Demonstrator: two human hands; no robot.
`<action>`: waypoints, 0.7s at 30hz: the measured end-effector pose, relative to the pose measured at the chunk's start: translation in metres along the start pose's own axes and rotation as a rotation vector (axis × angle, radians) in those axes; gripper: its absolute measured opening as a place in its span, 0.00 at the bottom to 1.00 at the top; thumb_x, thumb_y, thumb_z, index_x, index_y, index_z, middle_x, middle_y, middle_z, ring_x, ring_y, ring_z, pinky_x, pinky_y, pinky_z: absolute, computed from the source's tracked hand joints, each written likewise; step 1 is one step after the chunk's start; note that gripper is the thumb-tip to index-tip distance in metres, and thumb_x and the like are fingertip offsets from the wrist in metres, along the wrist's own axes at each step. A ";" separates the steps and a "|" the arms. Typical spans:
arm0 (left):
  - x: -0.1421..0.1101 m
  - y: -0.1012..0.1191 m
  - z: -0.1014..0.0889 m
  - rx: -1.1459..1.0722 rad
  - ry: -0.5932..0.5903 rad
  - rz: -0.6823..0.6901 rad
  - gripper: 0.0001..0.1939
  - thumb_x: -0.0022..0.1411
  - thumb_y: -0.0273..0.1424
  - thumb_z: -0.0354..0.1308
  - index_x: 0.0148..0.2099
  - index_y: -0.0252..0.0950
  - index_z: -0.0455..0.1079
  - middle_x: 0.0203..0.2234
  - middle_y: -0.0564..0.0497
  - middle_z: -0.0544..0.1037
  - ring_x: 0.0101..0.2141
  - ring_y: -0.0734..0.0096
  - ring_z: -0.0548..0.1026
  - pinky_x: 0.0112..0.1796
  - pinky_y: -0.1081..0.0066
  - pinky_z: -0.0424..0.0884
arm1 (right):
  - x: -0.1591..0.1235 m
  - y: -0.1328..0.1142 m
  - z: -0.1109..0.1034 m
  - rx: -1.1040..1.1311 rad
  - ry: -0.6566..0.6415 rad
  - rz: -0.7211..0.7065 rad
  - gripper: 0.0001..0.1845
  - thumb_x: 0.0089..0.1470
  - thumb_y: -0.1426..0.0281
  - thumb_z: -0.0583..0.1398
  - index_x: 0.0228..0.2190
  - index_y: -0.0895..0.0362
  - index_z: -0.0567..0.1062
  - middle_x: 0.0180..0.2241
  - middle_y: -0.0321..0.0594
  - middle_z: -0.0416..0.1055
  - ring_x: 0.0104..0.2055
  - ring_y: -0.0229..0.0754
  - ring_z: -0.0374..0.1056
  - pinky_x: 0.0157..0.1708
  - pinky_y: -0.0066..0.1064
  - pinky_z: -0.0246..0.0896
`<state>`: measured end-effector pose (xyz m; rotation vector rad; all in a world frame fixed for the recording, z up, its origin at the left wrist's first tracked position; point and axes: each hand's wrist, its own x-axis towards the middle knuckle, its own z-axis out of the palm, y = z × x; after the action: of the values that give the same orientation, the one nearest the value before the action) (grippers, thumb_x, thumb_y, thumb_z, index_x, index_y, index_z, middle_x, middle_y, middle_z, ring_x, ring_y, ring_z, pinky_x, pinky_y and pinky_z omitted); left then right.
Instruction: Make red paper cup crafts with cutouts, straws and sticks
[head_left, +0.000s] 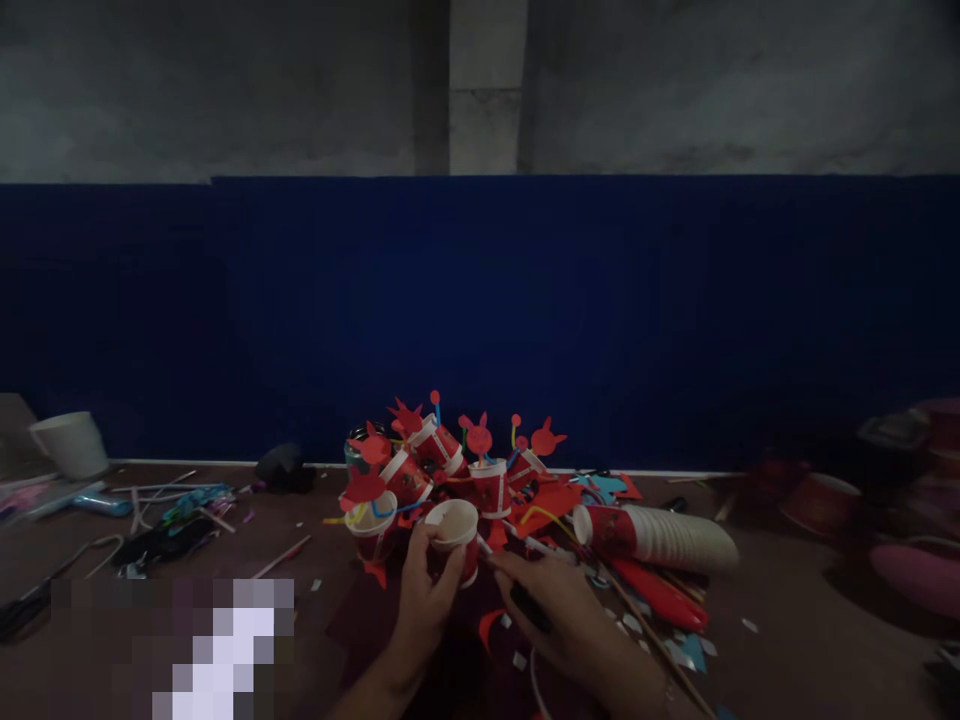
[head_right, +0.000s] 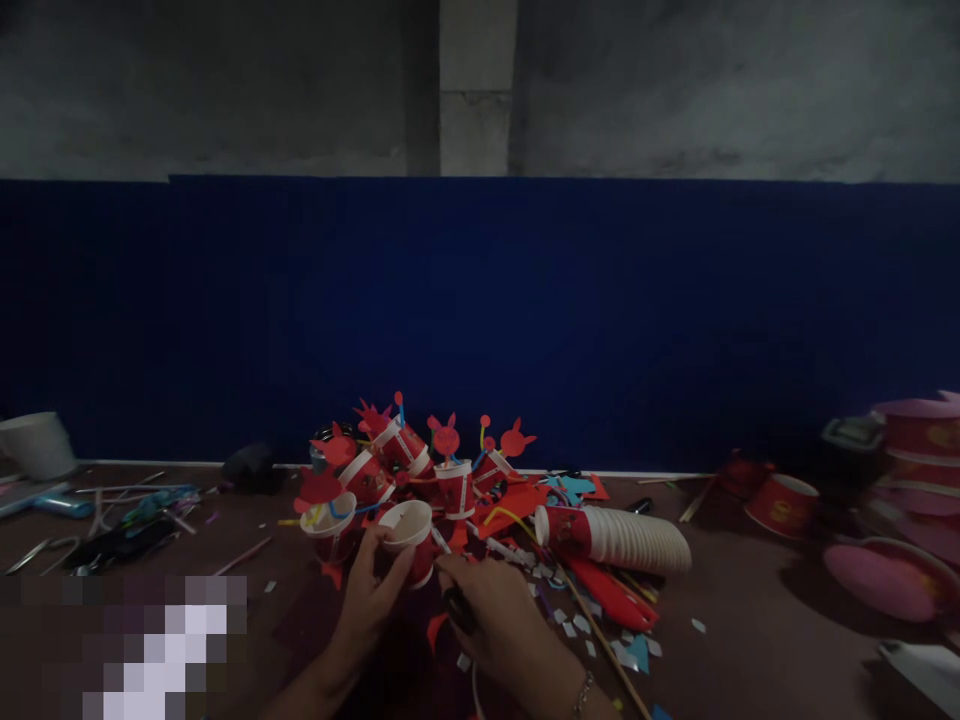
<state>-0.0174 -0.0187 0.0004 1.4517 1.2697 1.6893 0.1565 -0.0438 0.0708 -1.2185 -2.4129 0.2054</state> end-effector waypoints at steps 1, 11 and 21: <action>0.001 0.000 0.000 0.019 -0.012 0.006 0.09 0.54 0.37 0.57 0.35 0.37 0.64 0.29 0.52 0.71 0.32 0.65 0.71 0.37 0.67 0.67 | 0.000 0.000 0.002 -0.008 -0.020 0.000 0.16 0.53 0.72 0.54 0.44 0.53 0.71 0.31 0.41 0.74 0.34 0.42 0.69 0.32 0.26 0.55; 0.003 -0.009 0.000 0.048 0.017 0.017 0.11 0.54 0.39 0.56 0.34 0.36 0.70 0.32 0.48 0.72 0.32 0.65 0.72 0.36 0.66 0.69 | -0.003 -0.001 0.010 0.003 -0.036 0.039 0.19 0.52 0.74 0.53 0.46 0.53 0.69 0.33 0.41 0.74 0.35 0.42 0.68 0.33 0.27 0.56; 0.003 -0.011 0.000 0.091 0.027 0.047 0.10 0.54 0.38 0.55 0.33 0.36 0.68 0.31 0.48 0.72 0.34 0.64 0.72 0.36 0.66 0.69 | 0.000 -0.001 0.008 -0.003 -0.134 0.099 0.20 0.50 0.75 0.54 0.46 0.53 0.68 0.32 0.41 0.74 0.33 0.43 0.69 0.31 0.27 0.54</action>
<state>-0.0198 -0.0116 -0.0080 1.5274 1.3530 1.7073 0.1520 -0.0439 0.0635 -1.3673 -2.4677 0.3225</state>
